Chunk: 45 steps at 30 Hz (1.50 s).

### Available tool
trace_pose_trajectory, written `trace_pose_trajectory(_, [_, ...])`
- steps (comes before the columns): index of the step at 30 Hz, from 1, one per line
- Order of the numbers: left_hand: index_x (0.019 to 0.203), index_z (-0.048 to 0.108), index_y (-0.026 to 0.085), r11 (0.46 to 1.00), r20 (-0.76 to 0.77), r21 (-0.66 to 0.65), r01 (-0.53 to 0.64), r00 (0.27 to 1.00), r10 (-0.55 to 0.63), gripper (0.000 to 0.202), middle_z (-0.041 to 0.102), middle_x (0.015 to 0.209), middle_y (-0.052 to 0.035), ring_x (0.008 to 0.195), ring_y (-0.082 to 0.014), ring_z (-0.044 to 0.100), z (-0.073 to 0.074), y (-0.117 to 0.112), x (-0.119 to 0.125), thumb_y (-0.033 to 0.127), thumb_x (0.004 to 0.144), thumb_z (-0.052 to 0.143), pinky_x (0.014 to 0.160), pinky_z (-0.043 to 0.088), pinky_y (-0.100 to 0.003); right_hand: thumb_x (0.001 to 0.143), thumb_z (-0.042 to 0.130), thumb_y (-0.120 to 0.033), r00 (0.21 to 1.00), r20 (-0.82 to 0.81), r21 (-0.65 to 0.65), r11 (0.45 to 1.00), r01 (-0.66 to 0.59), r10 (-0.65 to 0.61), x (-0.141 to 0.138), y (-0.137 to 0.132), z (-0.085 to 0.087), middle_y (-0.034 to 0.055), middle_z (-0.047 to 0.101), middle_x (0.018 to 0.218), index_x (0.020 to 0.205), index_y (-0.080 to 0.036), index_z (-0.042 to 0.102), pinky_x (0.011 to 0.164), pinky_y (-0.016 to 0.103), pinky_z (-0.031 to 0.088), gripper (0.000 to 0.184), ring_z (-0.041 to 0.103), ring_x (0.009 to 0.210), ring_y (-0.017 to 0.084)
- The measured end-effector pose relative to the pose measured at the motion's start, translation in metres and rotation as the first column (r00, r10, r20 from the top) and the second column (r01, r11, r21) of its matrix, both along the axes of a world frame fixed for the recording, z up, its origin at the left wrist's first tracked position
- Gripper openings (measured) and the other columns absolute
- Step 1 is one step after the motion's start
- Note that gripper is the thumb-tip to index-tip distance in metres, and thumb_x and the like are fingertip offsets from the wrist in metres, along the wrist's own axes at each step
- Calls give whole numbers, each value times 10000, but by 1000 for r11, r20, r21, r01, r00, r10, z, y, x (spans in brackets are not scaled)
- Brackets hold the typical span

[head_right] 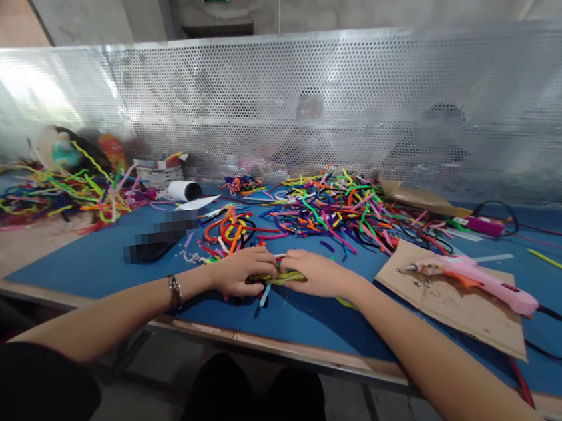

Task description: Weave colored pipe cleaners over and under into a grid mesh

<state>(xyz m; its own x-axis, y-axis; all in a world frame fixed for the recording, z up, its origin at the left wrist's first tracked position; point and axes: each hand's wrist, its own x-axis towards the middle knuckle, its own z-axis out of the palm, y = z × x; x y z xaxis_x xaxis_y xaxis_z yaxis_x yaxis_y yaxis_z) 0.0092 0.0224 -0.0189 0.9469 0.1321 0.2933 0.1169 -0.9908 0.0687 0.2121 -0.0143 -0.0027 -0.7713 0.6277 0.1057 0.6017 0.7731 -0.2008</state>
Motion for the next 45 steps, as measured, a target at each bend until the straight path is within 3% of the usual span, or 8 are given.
trace_pose_trajectory(7, [1054, 483, 148, 995, 53, -83, -52, 997, 56, 337, 520, 1046, -104, 951, -206, 478, -5, 0, -6, 206, 721, 497, 883, 370, -319, 730, 525, -150, 1000, 11, -10, 1000, 15, -15, 5, 4, 4, 19, 491, 772, 773, -169, 501, 650, 249, 378, 53, 477, 699, 139])
trace_pose_trajectory(16, [1131, 487, 138, 881, -107, -154, -447, 894, 435, 452, 441, 1194, -129, 1146, -283, 372, 0, -10, 5, 434, 790, 514, 964, 295, -453, 699, 458, -98, 997, 76, -18, 999, 35, -34, 4, -2, 10, 20, 511, 692, 722, -154, 515, 597, 252, 351, 83, 466, 640, 142])
trace_pose_trajectory(24, [1276, 310, 106, 919, 6, -231, -320, 944, 330, 682, 323, 1295, -165, 1189, -249, 373, -5, -25, 9, 317, 708, 622, 978, 337, -358, 820, 408, -263, 942, -326, 24, 996, 89, -76, 10, 5, 13, 96, 575, 920, 900, -142, 546, 800, 341, 390, 200, 507, 877, 188])
trace_pose_trajectory(30, [1317, 249, 96, 916, -24, -89, -391, 920, 390, 811, 300, 1333, -165, 1244, -276, 273, 5, -28, 7, 343, 654, 644, 1034, 235, -399, 697, 520, -197, 957, -246, -129, 984, 125, -153, 0, 9, -6, 65, 606, 796, 785, -140, 601, 682, 300, 416, 132, 525, 708, 174])
trace_pose_trajectory(37, [1287, 317, 175, 853, 8, 81, -516, 856, 517, 656, 361, 1314, -119, 1242, -263, 280, 13, -33, -8, 132, 670, 532, 1038, 99, -491, 798, 405, -363, 845, -468, -190, 963, 192, -261, 0, 11, -1, -12, 484, 629, 751, -164, 508, 529, 240, 356, 229, 423, 557, 114])
trace_pose_trajectory(40, [1258, 362, 168, 787, 188, -63, -614, 767, 613, 617, 357, 1309, -130, 1233, -281, 277, 14, -24, -17, 171, 676, 569, 1023, 139, -485, 818, 362, -403, 758, -584, -219, 955, 198, -291, 0, 8, 2, -41, 397, 599, 771, -185, 442, 461, 214, 311, 237, 369, 507, 95])
trace_pose_trajectory(42, [1239, 376, 131, 707, 351, -318, -631, 614, 707, 671, 334, 1316, -157, 1249, -304, 233, 20, -12, -21, 241, 634, 646, 1021, 154, -473, 824, 350, -427, 696, -648, -235, 951, 201, -307, -1, 6, 2, -50, 360, 599, 801, -195, 409, 431, 208, 280, 240, 339, 483, 88])
trace_pose_trajectory(45, [1175, 433, 147, 489, 330, -831, -265, 474, 817, 656, 409, 1272, -129, 1246, -281, 270, 31, 7, -24, 277, 592, 705, 1020, 211, -423, 836, 323, -443, 618, -714, -258, 944, 205, -329, -2, 5, 2, -59, 328, 602, 810, -210, 363, 414, 211, 252, 238, 287, 453, 83])
